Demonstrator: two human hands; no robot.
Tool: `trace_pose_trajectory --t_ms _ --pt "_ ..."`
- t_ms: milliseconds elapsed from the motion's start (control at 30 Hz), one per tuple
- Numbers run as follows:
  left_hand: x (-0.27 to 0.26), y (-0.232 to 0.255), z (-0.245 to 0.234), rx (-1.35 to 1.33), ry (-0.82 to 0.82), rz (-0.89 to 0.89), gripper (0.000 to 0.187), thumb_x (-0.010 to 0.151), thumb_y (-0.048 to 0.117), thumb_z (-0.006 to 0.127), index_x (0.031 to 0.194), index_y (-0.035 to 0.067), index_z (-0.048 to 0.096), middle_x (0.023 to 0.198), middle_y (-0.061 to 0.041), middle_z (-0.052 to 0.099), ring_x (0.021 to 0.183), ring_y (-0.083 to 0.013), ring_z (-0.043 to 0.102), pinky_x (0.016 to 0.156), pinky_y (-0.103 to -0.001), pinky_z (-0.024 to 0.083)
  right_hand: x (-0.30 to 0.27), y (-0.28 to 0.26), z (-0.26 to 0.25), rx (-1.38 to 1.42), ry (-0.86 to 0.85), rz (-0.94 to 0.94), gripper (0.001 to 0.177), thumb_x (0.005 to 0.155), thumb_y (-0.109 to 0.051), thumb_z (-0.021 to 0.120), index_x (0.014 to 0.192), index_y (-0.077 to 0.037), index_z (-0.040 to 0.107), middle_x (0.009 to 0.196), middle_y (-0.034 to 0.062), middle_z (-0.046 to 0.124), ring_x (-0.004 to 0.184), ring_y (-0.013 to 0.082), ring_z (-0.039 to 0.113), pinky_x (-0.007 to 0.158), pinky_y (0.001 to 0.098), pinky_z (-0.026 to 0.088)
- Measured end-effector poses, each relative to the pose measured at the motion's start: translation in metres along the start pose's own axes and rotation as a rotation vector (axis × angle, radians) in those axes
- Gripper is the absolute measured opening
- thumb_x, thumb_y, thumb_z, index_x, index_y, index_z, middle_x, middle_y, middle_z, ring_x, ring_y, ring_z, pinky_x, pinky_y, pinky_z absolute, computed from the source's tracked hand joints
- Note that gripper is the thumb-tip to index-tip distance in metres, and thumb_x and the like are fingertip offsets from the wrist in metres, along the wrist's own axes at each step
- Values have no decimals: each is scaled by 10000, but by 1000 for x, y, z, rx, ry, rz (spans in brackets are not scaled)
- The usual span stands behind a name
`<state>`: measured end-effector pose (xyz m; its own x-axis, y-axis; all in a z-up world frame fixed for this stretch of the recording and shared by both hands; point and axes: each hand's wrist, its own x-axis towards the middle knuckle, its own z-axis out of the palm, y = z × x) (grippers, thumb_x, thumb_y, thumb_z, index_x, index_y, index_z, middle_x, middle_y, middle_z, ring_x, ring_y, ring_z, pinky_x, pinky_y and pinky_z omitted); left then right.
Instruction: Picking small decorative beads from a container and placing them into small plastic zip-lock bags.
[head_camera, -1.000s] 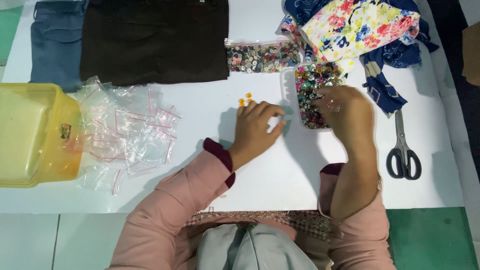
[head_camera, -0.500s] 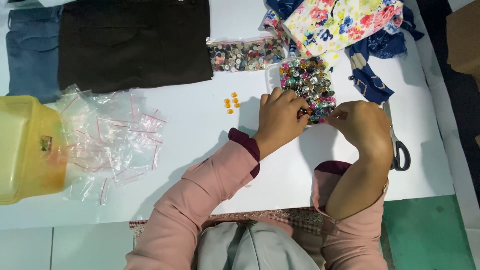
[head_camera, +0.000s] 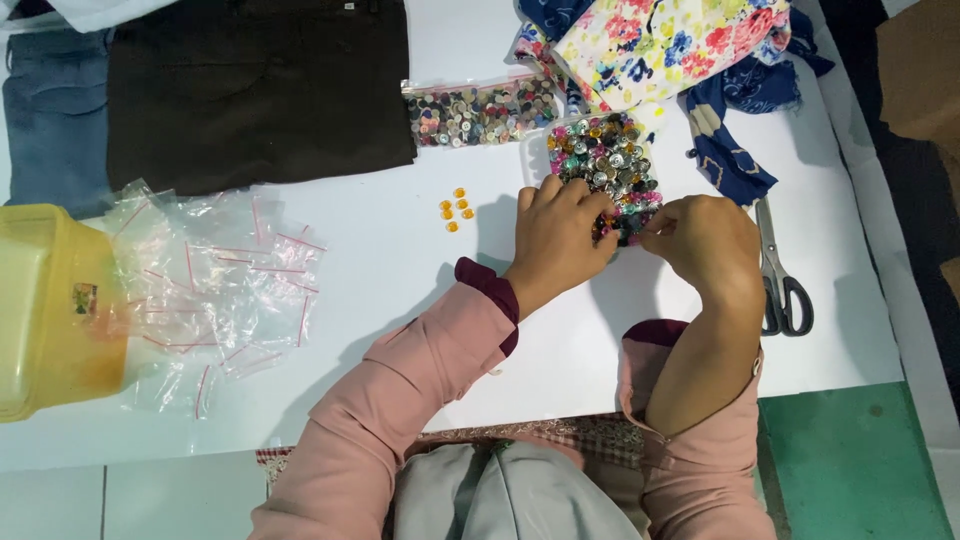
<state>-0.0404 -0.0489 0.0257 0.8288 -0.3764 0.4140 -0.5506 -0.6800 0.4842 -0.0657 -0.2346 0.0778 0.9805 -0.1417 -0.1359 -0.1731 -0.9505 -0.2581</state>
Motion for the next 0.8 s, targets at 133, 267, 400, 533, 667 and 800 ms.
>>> trace_pose_trajectory --t_ms 133,267,400,533,667,800 --pt "1 -1 2 -7 11 5 186 814 300 759 950 179 717 891 -39 621 909 -224 545 811 -419 359 -1 -5 -2 38 -2 3 202 768 -135 853 964 -85 841 800 132 768 774 356 741 666 413 561" --pt "-1 -5 9 -23 58 40 175 799 260 772 938 164 724 866 -36 597 892 -236 542 804 -416 359 -3 -3 -3 68 -1 -6 206 736 -120 853 937 -80 836 774 127 752 743 347 726 652 409 544" --pt "-2 -9 14 -32 139 82 169 781 250 787 908 175 707 825 -4 559 872 -226 539 780 -407 369 1 4 1 115 17 -15 206 714 -136 866 909 -76 832 756 128 735 722 341 712 641 400 517" --pt "-2 -9 9 -56 198 110 174 779 243 794 908 188 690 819 8 541 863 -216 538 775 -402 385 3 10 1 160 41 -30 221 718 -122 888 916 -45 826 754 149 725 729 336 703 662 395 517" --pt "-7 -9 -10 -98 271 138 189 811 272 802 927 211 666 804 46 526 837 -194 540 745 -378 395 0 5 -4 197 88 -41 191 737 -148 863 909 -79 818 743 113 709 714 310 681 648 388 489" --pt "-25 -22 -31 -94 267 133 216 821 331 827 906 223 660 790 61 556 819 -202 566 746 -376 412 0 5 -3 209 177 -96 187 764 -149 896 924 -81 826 743 99 708 706 285 684 646 348 503"
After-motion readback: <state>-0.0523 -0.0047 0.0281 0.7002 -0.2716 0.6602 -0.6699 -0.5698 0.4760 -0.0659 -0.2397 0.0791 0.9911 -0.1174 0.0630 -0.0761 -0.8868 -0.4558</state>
